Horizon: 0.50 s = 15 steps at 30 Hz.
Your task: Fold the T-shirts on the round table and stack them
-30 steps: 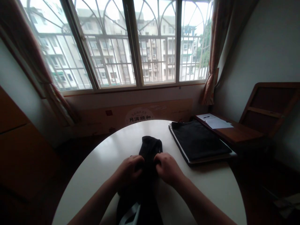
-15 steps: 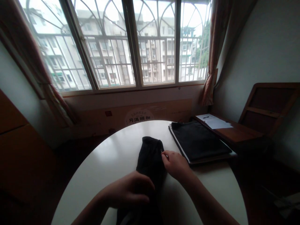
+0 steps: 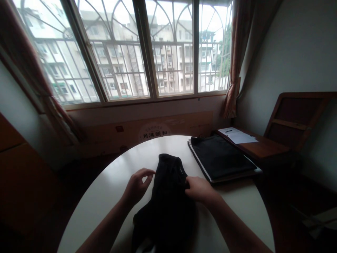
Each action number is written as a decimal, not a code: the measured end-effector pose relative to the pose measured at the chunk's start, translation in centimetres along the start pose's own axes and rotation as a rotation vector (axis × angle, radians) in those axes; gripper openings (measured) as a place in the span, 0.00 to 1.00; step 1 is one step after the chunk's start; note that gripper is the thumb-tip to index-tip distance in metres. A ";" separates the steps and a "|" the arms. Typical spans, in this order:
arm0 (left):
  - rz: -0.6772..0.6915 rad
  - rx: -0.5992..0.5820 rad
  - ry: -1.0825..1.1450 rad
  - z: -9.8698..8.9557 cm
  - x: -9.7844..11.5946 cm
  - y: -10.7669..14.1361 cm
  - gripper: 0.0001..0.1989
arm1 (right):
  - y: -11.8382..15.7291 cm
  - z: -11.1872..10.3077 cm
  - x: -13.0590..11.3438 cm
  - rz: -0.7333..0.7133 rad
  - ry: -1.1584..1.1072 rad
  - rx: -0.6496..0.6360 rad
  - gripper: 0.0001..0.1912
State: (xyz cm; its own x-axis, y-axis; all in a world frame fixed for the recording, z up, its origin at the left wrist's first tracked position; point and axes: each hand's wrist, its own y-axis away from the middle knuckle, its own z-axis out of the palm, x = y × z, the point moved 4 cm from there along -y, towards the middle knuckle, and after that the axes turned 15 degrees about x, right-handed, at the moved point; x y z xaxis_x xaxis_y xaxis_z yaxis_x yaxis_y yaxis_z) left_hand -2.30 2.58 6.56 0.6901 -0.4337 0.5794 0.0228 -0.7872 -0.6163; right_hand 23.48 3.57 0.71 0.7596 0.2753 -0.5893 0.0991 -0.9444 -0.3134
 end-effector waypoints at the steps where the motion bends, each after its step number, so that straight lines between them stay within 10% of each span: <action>1: 0.014 0.003 -0.024 0.0 -0.1 0.0 0.11 | -0.1 -0.2 -0.4 -0.004 0.011 -0.025 0.07; 15: 0.129 0.094 -0.146 1.8 -0.2 0.4 0.11 | 0.4 -0.6 -4.7 -0.065 -0.315 0.046 0.16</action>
State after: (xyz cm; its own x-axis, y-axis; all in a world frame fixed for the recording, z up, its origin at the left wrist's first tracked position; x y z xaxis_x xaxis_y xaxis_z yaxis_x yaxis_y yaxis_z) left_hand -1.15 3.17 5.21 0.7889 -0.4546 0.4135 -0.0100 -0.6823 -0.7310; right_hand 20.33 1.79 3.78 0.5158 0.3837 -0.7660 0.1062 -0.9158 -0.3873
